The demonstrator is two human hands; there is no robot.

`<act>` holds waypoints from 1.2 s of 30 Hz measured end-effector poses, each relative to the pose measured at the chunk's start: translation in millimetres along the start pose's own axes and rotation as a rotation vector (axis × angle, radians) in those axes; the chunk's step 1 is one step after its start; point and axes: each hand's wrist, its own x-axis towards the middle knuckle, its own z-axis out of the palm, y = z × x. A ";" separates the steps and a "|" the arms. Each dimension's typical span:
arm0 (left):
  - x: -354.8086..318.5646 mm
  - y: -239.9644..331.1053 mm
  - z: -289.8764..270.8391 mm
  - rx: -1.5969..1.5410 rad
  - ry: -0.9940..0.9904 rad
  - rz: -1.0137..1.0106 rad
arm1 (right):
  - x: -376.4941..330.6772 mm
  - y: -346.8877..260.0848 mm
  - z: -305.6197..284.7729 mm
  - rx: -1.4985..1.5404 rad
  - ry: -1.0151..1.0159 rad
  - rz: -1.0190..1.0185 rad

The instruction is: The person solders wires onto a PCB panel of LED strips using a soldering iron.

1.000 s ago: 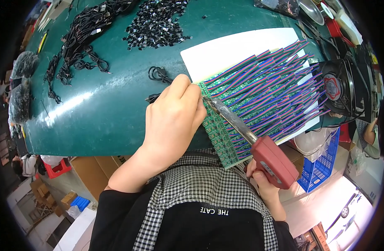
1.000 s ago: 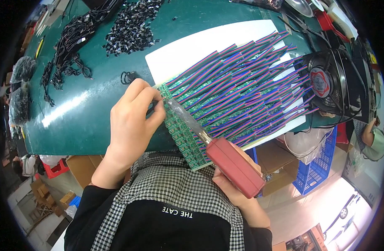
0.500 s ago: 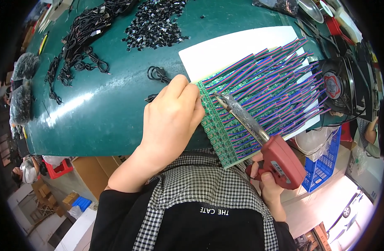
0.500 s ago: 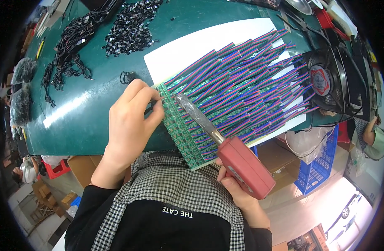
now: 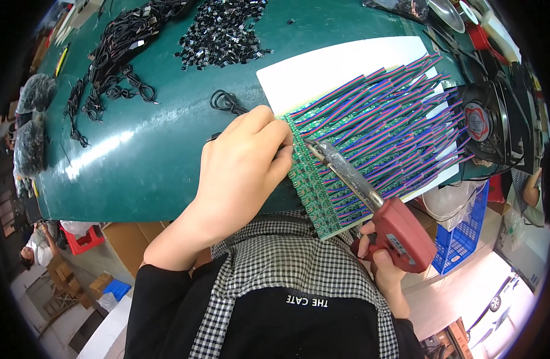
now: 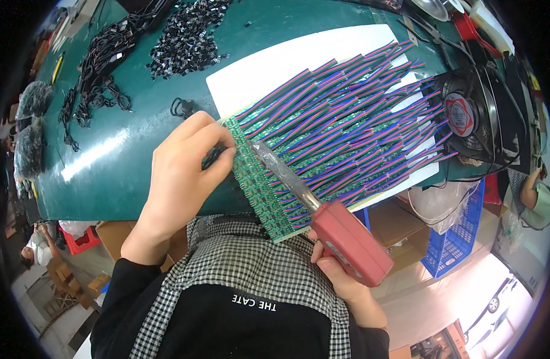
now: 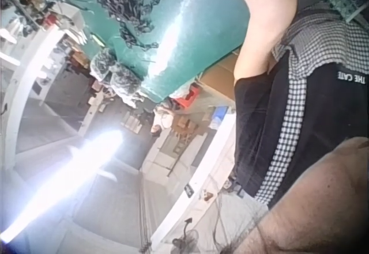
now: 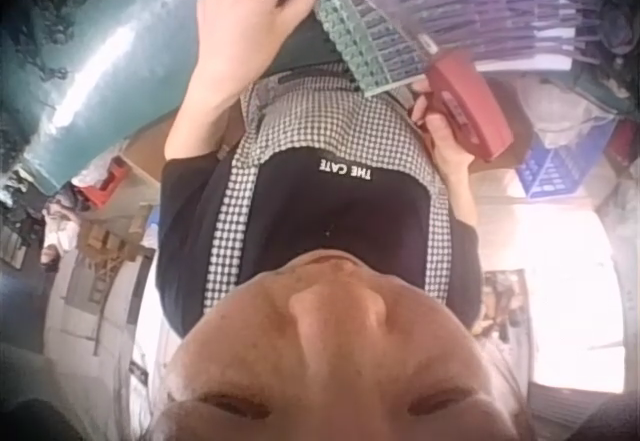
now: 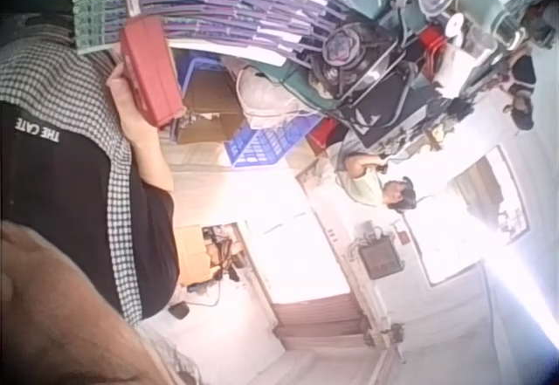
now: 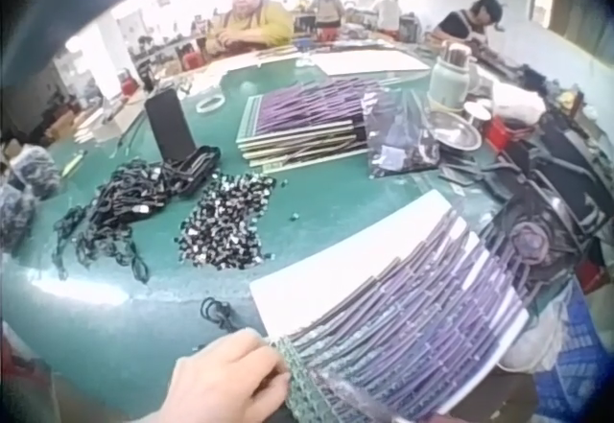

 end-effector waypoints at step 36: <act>7.3 1.4 -14.4 0.149 -0.130 0.108 | 0.7 -4.3 5.7 -0.185 0.286 -0.169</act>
